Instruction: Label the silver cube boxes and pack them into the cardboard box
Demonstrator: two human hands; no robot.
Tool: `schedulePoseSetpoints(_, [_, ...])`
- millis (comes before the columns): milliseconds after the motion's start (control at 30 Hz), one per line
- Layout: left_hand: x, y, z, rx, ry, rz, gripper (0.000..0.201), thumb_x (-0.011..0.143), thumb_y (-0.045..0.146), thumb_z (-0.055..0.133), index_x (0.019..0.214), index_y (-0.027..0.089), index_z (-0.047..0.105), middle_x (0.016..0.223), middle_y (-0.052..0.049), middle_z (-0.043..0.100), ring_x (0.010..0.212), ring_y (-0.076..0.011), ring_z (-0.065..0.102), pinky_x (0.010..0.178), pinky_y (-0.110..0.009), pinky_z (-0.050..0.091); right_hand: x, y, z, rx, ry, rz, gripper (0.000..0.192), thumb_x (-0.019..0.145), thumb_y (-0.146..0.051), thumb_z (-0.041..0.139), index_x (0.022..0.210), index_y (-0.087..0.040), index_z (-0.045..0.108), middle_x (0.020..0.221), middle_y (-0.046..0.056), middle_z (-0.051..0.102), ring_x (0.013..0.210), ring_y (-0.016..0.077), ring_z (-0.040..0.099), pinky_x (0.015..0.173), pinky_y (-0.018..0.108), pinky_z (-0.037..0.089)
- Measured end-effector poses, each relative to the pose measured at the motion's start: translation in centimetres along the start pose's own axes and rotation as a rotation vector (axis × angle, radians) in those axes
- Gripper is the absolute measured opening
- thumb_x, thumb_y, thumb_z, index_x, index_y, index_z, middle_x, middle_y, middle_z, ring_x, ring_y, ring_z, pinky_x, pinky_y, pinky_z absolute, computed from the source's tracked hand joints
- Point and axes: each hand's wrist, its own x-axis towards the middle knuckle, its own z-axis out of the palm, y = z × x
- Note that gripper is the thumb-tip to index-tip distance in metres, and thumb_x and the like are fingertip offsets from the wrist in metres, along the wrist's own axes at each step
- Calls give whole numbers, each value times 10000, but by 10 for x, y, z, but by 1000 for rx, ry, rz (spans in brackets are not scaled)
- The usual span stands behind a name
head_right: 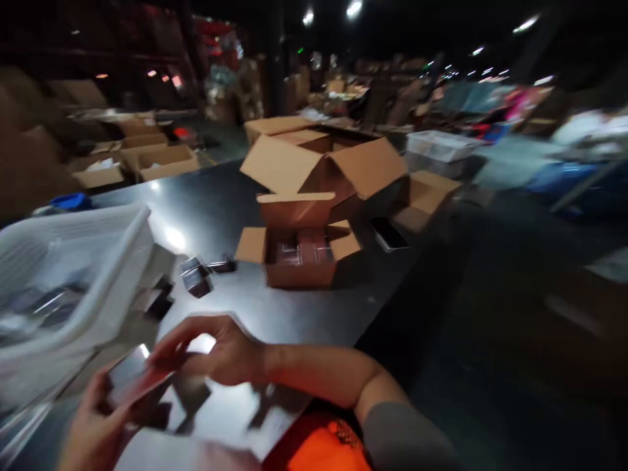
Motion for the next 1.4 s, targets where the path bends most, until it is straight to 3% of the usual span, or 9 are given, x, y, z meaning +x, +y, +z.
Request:
schedulePoseSetpoints(33, [-9,4,3,-149,20,31,528,537,371,691,1032,347,510,842,87,699,690,-232,690,566,-362,556,1,-2,-4,190,131,68,199,862,-393,731,921,-204,717,927,49,756,830,163,724,739,281,588])
schedulePoseSetpoints(100, [-20,11,9,-246,15,114,541,508,220,690,1017,296,521,864,51,682,684,-175,651,583,-292,517,4,-4,-13,378,200,218,211,798,-352,814,907,-211,703,868,2,722,770,127,687,747,270,559])
schedulePoseSetpoints(233, [-20,12,15,-277,-21,186,458,546,191,677,985,256,561,957,8,712,550,-87,518,503,-233,402,10,0,-23,495,51,438,549,795,-284,833,1283,-234,586,734,-75,662,663,93,635,699,242,504])
schedulePoseSetpoints(433, [-19,5,11,-292,-99,194,450,560,151,689,991,242,602,956,16,725,435,-16,341,427,-194,257,7,-2,-11,452,57,551,666,736,-308,865,1249,-258,443,676,-89,628,1034,204,706,879,347,546])
schedulePoseSetpoints(533, [-18,8,12,-253,-118,220,476,526,133,694,984,228,610,944,16,732,407,1,323,392,-166,217,7,2,-6,437,42,603,702,727,-339,872,1250,-271,408,705,-77,642,1077,227,699,846,347,558])
schedulePoseSetpoints(833, [-19,11,10,-178,-165,243,468,573,144,753,1024,217,652,814,46,666,408,1,328,381,-145,234,6,3,-2,396,36,649,686,725,-353,877,1219,-289,406,737,-69,667,911,207,715,695,287,551])
schedulePoseSetpoints(1067, [-19,12,12,-157,-152,246,474,572,161,763,1031,215,657,852,40,683,407,8,319,376,-145,238,6,4,1,384,56,619,665,728,-363,879,1190,-285,406,720,-62,655,1022,223,695,743,300,579])
schedulePoseSetpoints(1400, [-20,12,13,-166,-136,269,474,562,136,737,1022,216,654,794,57,653,392,5,335,366,-145,235,7,3,2,376,66,617,642,736,-361,872,1162,-279,399,729,-55,666,1007,224,714,725,313,612])
